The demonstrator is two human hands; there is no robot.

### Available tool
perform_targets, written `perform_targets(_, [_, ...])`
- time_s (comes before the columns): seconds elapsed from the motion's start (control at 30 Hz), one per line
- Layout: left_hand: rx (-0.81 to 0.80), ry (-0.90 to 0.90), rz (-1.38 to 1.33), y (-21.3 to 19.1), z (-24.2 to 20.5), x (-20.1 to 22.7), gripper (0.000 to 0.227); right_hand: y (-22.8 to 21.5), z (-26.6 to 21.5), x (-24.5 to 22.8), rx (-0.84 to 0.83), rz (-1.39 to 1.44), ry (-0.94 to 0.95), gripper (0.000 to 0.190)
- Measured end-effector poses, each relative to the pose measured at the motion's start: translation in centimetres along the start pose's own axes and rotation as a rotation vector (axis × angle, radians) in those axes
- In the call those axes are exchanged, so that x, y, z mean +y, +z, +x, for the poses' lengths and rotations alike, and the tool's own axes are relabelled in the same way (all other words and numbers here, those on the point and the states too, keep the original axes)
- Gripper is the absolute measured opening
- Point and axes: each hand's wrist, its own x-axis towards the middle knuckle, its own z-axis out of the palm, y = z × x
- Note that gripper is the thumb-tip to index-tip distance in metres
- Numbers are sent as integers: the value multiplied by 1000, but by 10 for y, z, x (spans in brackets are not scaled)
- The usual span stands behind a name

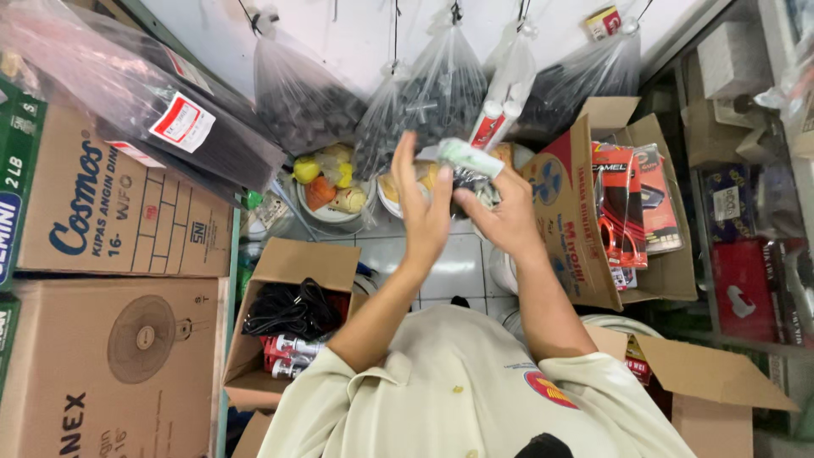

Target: The person wipes a black power cord and its plug with a white cloth.

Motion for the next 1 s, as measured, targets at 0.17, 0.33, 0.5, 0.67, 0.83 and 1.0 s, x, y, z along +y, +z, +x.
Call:
perform_targets(0.17, [-87, 60, 63, 20, -32, -18, 81, 14, -3, -11, 62, -562, -181, 48])
perform_targets(0.33, [-50, -318, -441, 11, -6, -37, 52, 12, -11, -23, -96, -316, -284, 53])
perform_targets(0.5, [-34, -410, -725, -4, 4, -29, 43, -5, -14, -32, 377, -239, -247, 32])
perform_targets(0.67, [-139, -507, -243, -7, -6, -30, 42, 2, -3, -29, 157, -218, -590, 39])
perform_targets(0.83, [-100, -475, -526, -12, -14, -30, 40, -3, 33, -7, 138, -323, -434, 35])
perform_targets(1.0, [-125, -352, -345, -27, -13, -22, 40, -11, 14, -14, 479, -202, -282, 29])
